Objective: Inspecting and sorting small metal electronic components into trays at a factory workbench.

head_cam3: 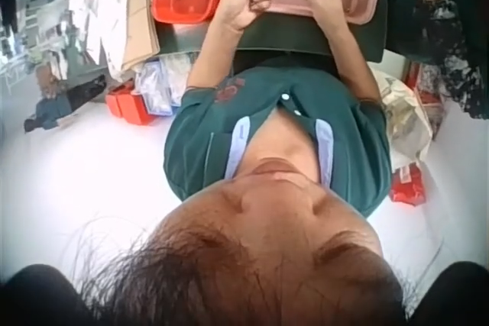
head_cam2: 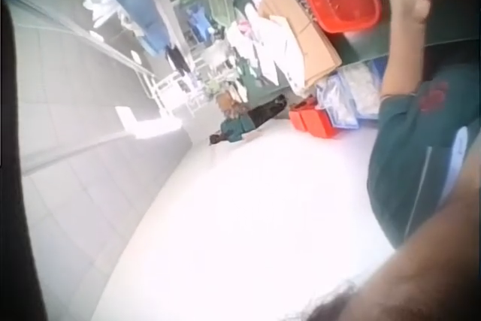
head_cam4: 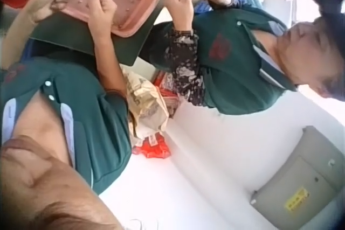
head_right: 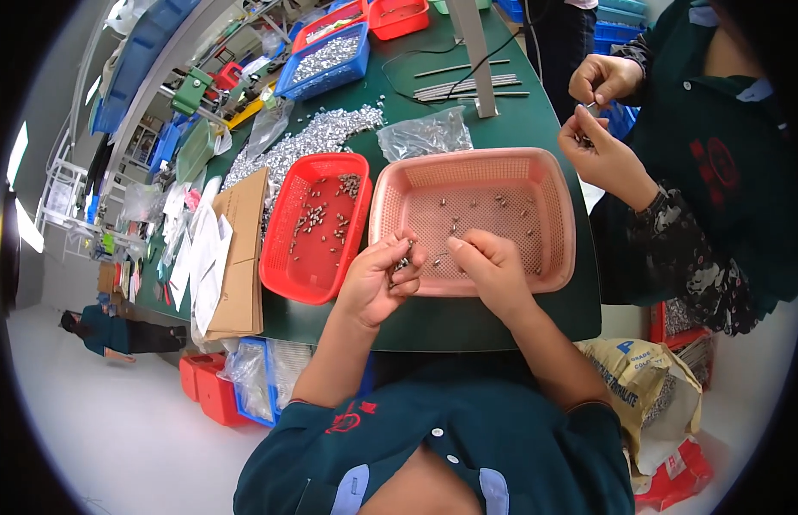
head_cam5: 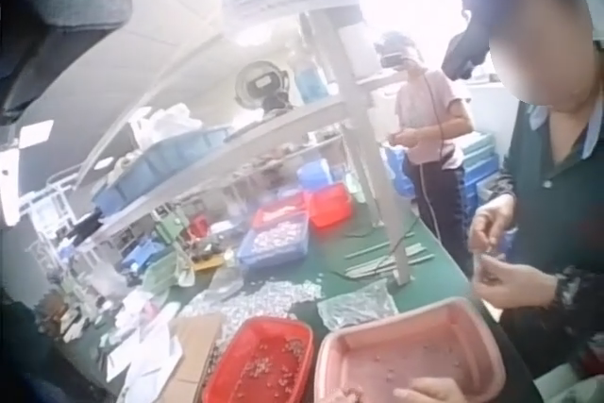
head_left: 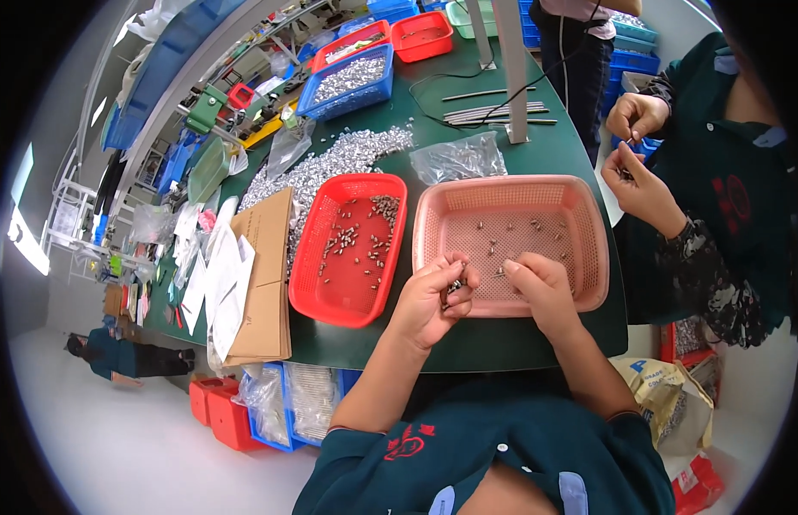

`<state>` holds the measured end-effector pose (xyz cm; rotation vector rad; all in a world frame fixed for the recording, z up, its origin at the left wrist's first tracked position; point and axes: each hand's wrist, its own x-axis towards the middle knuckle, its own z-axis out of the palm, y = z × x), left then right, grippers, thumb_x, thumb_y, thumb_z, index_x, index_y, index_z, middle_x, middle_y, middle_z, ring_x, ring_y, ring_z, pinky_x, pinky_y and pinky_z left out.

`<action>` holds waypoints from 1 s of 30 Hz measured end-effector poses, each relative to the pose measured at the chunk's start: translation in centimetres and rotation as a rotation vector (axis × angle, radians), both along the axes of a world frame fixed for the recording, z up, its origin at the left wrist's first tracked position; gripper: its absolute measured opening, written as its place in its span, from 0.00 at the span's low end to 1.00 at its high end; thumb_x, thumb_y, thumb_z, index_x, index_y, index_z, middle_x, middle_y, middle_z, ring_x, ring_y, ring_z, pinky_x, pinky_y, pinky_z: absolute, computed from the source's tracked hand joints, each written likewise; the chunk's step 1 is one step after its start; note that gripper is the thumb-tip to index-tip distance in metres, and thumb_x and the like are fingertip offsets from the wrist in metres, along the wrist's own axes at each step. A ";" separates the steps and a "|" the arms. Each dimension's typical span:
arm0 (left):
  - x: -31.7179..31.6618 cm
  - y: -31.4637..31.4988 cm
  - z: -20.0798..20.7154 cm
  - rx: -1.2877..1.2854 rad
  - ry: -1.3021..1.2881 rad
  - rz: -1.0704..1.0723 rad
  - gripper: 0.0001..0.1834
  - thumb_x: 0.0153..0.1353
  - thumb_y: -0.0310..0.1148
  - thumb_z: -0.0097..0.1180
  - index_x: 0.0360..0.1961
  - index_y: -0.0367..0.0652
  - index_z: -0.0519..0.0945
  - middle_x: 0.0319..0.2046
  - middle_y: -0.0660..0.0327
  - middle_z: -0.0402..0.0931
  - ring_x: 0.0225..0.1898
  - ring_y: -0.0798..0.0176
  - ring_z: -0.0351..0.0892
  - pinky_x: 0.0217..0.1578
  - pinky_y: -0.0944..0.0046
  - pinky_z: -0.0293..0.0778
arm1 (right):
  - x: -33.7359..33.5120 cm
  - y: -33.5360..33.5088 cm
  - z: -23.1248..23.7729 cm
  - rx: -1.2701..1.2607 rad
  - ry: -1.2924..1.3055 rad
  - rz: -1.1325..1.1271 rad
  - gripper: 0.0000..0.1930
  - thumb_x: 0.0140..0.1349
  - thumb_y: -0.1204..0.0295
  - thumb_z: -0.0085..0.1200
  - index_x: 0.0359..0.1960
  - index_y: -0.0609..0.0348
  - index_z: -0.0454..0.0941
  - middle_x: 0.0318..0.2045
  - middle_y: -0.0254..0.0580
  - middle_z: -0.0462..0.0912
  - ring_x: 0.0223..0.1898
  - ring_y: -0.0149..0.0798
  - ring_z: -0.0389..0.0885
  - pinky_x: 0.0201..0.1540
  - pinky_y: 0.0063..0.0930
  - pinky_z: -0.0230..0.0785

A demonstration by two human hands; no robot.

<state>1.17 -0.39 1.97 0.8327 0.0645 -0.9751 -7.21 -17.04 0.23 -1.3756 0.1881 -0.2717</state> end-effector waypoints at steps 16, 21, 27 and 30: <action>-1.0 -1.6 -1.1 -0.036 -0.042 -0.048 0.06 0.63 0.32 0.48 0.37 0.41 0.71 0.25 0.61 0.70 0.15 0.78 0.57 0.13 0.80 0.52 | 0.3 -0.1 -0.2 -0.056 -0.060 -0.037 0.12 0.59 0.73 0.50 0.18 0.62 0.70 0.15 0.25 0.66 0.20 0.18 0.60 0.20 0.16 0.52; -0.9 -1.7 -1.2 -0.108 -0.022 -0.085 0.05 0.62 0.32 0.48 0.32 0.45 0.67 0.22 0.62 0.69 0.14 0.78 0.55 0.13 0.80 0.49 | 0.5 -0.4 -0.1 -0.075 -0.043 0.036 0.12 0.58 0.73 0.50 0.18 0.62 0.71 0.15 0.24 0.65 0.19 0.18 0.59 0.20 0.16 0.52; -0.8 -1.5 0.0 0.155 -0.271 -0.143 0.07 0.60 0.31 0.52 0.33 0.43 0.67 0.19 0.63 0.70 0.13 0.79 0.56 0.12 0.79 0.49 | 0.6 -1.5 1.5 -0.322 -0.113 0.128 0.12 0.57 0.74 0.51 0.17 0.64 0.70 0.13 0.25 0.65 0.18 0.18 0.61 0.19 0.17 0.53; -0.6 -1.7 0.8 0.088 -0.239 -0.164 0.07 0.59 0.31 0.53 0.33 0.42 0.67 0.19 0.63 0.70 0.13 0.79 0.56 0.12 0.80 0.49 | 0.6 -1.7 1.7 -0.377 -0.143 0.163 0.12 0.57 0.72 0.51 0.18 0.65 0.71 0.13 0.30 0.67 0.18 0.20 0.63 0.19 0.19 0.55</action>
